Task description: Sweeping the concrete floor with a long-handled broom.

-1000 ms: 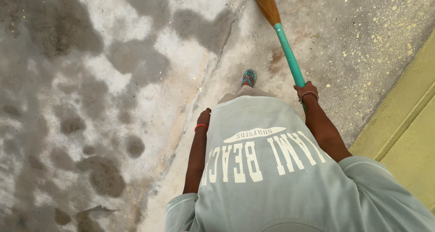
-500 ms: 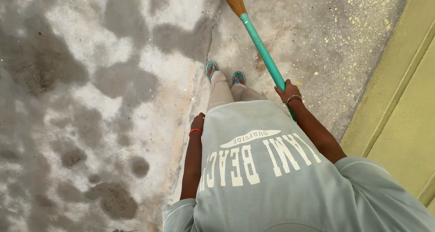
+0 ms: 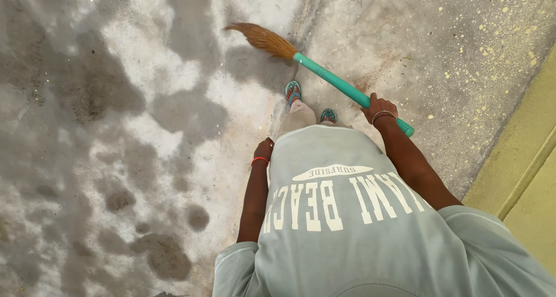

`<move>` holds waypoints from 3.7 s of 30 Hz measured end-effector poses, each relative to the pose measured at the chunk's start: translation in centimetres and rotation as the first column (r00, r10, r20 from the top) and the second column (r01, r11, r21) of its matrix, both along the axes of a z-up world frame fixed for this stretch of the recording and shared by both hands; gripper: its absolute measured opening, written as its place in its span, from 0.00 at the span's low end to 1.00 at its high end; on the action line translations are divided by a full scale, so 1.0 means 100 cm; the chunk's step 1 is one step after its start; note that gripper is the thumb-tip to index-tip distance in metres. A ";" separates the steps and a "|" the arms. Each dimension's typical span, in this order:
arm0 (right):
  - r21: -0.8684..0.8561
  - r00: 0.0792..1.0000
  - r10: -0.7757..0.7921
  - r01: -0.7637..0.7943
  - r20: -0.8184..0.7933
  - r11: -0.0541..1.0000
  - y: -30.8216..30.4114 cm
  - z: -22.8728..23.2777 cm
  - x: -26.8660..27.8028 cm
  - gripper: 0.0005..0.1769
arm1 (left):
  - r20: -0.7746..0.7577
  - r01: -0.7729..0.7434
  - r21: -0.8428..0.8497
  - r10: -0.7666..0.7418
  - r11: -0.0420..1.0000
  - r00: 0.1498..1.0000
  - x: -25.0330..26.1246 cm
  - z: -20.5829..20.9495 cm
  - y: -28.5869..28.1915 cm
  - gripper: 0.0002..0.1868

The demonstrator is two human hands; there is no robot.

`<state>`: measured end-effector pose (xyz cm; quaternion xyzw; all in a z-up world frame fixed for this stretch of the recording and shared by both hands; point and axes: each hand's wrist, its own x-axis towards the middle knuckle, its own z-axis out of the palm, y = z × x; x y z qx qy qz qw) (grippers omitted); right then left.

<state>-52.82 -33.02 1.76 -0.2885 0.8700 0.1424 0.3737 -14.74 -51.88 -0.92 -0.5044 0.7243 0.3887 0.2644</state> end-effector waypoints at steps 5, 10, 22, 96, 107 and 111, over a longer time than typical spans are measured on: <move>0.037 0.954 -0.300 0.300 -0.021 0.953 0.009 -0.015 -0.018 0.34 | -0.055 0.047 -0.067 -0.051 0.997 0.997 -0.015 -0.009 -0.057 0.17; -0.063 0.782 -0.622 0.620 -0.033 0.782 -0.006 -0.026 -0.027 0.34 | -0.082 0.091 -0.076 -0.097 0.993 0.992 -0.031 -0.009 -0.095 0.18; -0.175 0.801 -0.586 0.599 0.125 0.781 -0.032 0.015 0.003 0.32 | -0.041 0.181 -0.016 -0.182 0.983 0.983 -0.056 -0.009 -0.140 0.18; -0.200 0.773 -0.627 0.631 0.092 0.749 -0.225 -0.013 -0.279 0.33 | -0.056 0.470 -0.059 -0.473 0.880 0.879 -0.432 -0.001 -0.418 0.17; -0.125 0.986 -0.163 0.164 0.019 0.979 -0.342 -0.002 -0.348 0.24 | -0.052 0.569 -0.069 -0.573 0.819 0.818 -0.532 0.006 -0.486 0.15; -0.041 0.981 -0.196 0.195 -0.001 0.980 -0.354 0.003 -0.372 0.22 | -0.045 0.572 -0.054 -0.574 0.818 0.817 -0.566 0.011 -0.518 0.14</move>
